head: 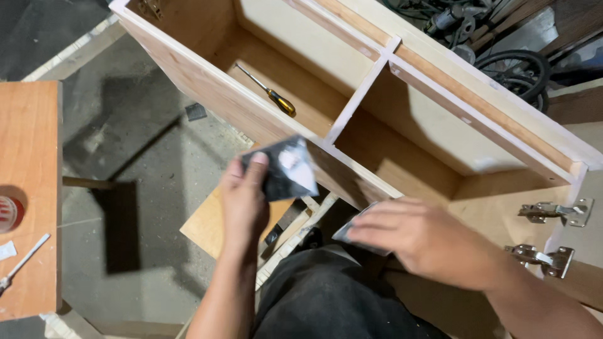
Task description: The person sands the edges and interior surfaces of a wooden cabinet using a sanding block. They move along the top, side, and bottom edges, applying consistent pressure to smooth the wood.
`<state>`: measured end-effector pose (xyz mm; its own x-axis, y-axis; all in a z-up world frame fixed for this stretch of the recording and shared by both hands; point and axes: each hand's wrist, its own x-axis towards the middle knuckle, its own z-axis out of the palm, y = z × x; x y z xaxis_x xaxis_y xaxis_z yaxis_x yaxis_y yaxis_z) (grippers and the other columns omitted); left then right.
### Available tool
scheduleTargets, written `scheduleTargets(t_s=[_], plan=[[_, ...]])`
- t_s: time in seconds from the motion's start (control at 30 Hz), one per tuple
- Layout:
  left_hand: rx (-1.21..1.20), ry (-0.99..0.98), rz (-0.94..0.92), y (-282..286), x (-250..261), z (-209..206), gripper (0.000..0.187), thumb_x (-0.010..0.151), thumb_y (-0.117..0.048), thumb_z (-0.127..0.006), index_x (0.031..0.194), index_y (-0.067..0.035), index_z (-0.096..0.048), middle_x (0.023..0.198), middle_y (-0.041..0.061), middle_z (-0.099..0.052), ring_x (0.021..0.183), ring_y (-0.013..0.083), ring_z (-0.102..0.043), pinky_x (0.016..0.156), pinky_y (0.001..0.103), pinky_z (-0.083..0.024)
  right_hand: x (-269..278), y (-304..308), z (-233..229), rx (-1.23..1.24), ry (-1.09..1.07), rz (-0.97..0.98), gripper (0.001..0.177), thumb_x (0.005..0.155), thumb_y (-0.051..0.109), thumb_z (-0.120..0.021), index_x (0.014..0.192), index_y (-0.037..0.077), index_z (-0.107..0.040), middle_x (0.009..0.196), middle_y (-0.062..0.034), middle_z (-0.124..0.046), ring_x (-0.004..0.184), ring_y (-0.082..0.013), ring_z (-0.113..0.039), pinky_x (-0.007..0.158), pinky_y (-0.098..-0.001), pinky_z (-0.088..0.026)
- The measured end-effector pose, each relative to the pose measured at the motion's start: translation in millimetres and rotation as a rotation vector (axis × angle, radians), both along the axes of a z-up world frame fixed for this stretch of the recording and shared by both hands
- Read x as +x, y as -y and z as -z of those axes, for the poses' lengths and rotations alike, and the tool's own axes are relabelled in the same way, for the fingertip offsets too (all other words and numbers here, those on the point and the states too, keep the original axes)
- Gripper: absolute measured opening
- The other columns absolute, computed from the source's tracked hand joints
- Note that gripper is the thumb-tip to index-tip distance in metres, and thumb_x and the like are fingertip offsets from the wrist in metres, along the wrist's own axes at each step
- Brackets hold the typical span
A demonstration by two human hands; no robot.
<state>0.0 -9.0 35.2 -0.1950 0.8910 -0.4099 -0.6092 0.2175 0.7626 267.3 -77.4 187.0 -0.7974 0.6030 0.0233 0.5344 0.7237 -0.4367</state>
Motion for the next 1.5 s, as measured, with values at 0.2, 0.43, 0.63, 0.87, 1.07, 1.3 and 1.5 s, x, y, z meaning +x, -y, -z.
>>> scheduleTargets(t_s=[0.2,0.43,0.63,0.87,1.07,1.3,1.5], plan=[[0.014,0.026,-0.082,20.0,-14.1,7.8,0.015,0.106,-0.012,-0.067,0.115,0.000,-0.070,0.092,0.011,-0.072,0.078,0.0205,-0.070,0.067,0.041,-0.067,45.4,-26.8,-23.9,0.042,-0.115,0.450,0.046,0.096,-0.007,-0.061,0.140,0.003,-0.074,0.122,-0.0110,-0.083,0.096,-0.0193,-0.079,0.083,-0.0325,-0.061],[-0.015,0.031,0.082,33.6,8.6,35.2,0.010,0.105,-0.005,-0.071,0.111,0.003,-0.072,0.079,0.020,-0.072,0.065,0.0328,-0.078,0.057,0.047,-0.068,0.5,-57.3,-22.0,-0.151,0.119,0.545,0.036,0.097,0.010,-0.064,0.130,0.008,-0.078,0.115,-0.0218,-0.083,0.112,-0.0471,-0.076,0.098,-0.0600,-0.058],[-0.044,0.025,0.264,39.3,-16.2,51.2,0.012,0.106,-0.005,-0.070,0.113,0.003,-0.074,0.076,0.019,-0.070,0.063,0.0303,-0.077,0.057,0.047,-0.068,-34.0,-56.5,-15.9,-0.225,0.392,0.780,0.037,0.098,0.023,-0.062,0.131,0.016,-0.078,0.114,-0.0162,-0.084,0.115,-0.0437,-0.076,0.104,-0.0577,-0.057],[-0.060,0.001,0.350,57.8,-49.0,59.6,0.014,0.106,-0.005,-0.070,0.117,0.002,-0.075,0.079,0.013,-0.067,0.066,0.0249,-0.074,0.060,0.042,-0.068,-51.1,-55.3,7.2,-0.149,0.495,0.902,0.036,0.098,0.027,-0.064,0.128,0.015,-0.080,0.104,-0.0200,-0.083,0.108,-0.0459,-0.078,0.095,-0.0578,-0.060],[-0.037,0.007,0.406,63.5,-60.5,50.3,0.014,0.106,-0.005,-0.069,0.116,0.003,-0.075,0.080,0.012,-0.066,0.067,0.0230,-0.073,0.060,0.040,-0.067,-50.8,-49.0,21.7,-0.055,0.507,0.905,0.040,0.098,0.022,-0.062,0.134,0.018,-0.079,0.116,-0.0157,-0.083,0.116,-0.0448,-0.076,0.102,-0.0609,-0.058],[-0.013,0.017,0.421,69.6,-78.2,57.2,0.014,0.107,-0.006,-0.069,0.116,0.003,-0.074,0.079,0.012,-0.065,0.066,0.0228,-0.073,0.058,0.040,-0.067,-38.3,-31.4,39.6,0.136,0.173,0.829,0.035,0.102,0.006,-0.063,0.133,0.010,-0.079,0.123,-0.0186,-0.081,0.117,-0.0471,-0.073,0.100,-0.0603,-0.058],[-0.009,0.005,0.427,67.3,-91.3,65.0,0.015,0.107,-0.006,-0.067,0.118,0.004,-0.074,0.078,0.014,-0.065,0.064,0.0258,-0.073,0.057,0.042,-0.067,-15.8,-14.1,85.6,0.160,0.025,0.812,0.049,0.097,-0.007,-0.059,0.142,0.007,-0.074,0.127,-0.0242,-0.078,0.118,-0.0503,-0.072,0.099,-0.0606,-0.058]])
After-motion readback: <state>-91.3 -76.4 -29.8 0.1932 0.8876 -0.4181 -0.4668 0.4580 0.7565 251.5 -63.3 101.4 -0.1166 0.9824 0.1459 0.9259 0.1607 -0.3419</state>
